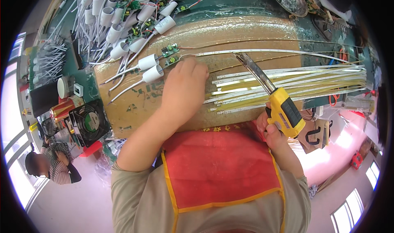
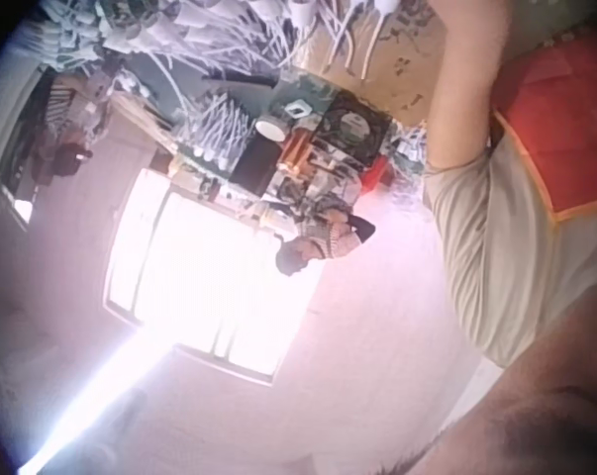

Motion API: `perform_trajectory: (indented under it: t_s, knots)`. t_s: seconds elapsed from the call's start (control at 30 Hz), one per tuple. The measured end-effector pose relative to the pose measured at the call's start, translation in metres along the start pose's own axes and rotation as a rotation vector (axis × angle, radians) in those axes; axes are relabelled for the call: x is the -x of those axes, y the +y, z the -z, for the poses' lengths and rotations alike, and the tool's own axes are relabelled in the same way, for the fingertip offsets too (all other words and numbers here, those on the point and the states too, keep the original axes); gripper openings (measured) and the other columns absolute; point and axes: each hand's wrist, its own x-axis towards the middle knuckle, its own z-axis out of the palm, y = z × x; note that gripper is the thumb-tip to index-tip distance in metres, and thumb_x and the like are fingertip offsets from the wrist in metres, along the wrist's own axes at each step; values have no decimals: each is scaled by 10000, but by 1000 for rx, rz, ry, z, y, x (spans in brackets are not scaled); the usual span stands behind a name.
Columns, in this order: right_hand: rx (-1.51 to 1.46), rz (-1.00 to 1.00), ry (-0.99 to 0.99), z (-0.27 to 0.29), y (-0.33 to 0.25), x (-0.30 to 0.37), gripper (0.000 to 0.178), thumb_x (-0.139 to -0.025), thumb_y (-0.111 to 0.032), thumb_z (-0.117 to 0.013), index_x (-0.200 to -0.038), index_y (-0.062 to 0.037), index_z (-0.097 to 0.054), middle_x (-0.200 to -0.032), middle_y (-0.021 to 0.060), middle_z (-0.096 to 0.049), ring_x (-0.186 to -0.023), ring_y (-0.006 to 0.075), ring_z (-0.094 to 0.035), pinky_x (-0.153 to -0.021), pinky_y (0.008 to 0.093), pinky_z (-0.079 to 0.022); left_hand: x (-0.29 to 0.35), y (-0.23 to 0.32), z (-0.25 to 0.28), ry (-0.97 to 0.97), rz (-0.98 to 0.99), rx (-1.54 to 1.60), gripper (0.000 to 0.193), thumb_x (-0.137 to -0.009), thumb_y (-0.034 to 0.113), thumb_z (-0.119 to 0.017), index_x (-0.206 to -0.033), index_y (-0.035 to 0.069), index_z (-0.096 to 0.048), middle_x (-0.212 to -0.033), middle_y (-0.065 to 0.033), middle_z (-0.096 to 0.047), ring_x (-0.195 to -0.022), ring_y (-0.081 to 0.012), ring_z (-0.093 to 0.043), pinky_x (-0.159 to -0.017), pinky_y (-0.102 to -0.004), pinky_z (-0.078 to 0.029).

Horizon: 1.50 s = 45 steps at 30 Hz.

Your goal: The person uses a yellow soldering iron to solder wires to small green circuit boards attached to white plastic housings. The person repeatedly picks up a component, aligns the wires, and applies the soldering iron to the connection points on the board.

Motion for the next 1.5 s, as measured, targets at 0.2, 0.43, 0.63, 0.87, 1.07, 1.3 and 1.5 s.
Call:
perform_trajectory:
  t_s: [0.2,0.43,0.63,0.87,1.07,1.3,1.5]
  knots:
    - [-46,-5,-24,0,-1,0,664,-850,-359,-718,-1325,-17,-404,-680,1,-438,-565,119,-429,-499,253,-348,-5,6,13,-47,186,227,87,-861,140,-612,-875,62,-648,-875,-146,-659,-839,-343,-627,-749,-425,-491]
    - [-75,-10,-10,0,-3,-2,651,-847,-342,-719,-1326,-30,-405,-697,13,-450,-571,131,-439,-514,270,-360,-8,-14,11,24,-65,-146,120,-851,158,-646,-948,96,-678,-908,-113,-669,-870,-304,-633,-773,-382,-502]
    - [-71,5,-26,3,0,-2,650,-857,-337,-704,-1331,-16,-395,-696,17,-449,-571,136,-446,-520,279,-367,-31,-63,51,557,-31,-379,227,-795,127,-687,-1019,94,-670,-1016,-108,-664,-1005,-312,-596,-888,-414,-453]
    - [-49,29,-27,2,-1,-3,649,-866,-324,-691,-1335,2,-384,-702,23,-450,-562,132,-444,-502,269,-374,-19,-94,78,359,128,-458,298,-803,109,-669,-1099,92,-642,-1008,-112,-667,-962,-307,-620,-856,-418,-463]
    - [-63,53,-43,0,-2,-4,604,-878,-279,-662,-1330,14,-388,-712,25,-451,-566,129,-439,-500,265,-377,-13,-97,86,329,88,-308,296,-807,59,-640,-1099,105,-652,-938,-87,-647,-829,-279,-634,-747,-372,-493]
    - [-80,64,-77,4,1,-3,570,-892,-236,-637,-1333,19,-383,-716,19,-441,-594,119,-425,-525,261,-386,26,-28,87,302,-114,-329,363,-732,-12,-621,-1068,113,-682,-930,-79,-611,-826,-264,-609,-713,-363,-490]
    - [-80,0,-41,-1,-6,-4,631,-867,-330,-692,-1325,-2,-406,-704,20,-445,-572,127,-430,-506,256,-357,42,-24,33,22,-176,-206,330,-705,67,-676,-1033,71,-642,-1030,-88,-601,-869,-294,-591,-747,-382,-473]
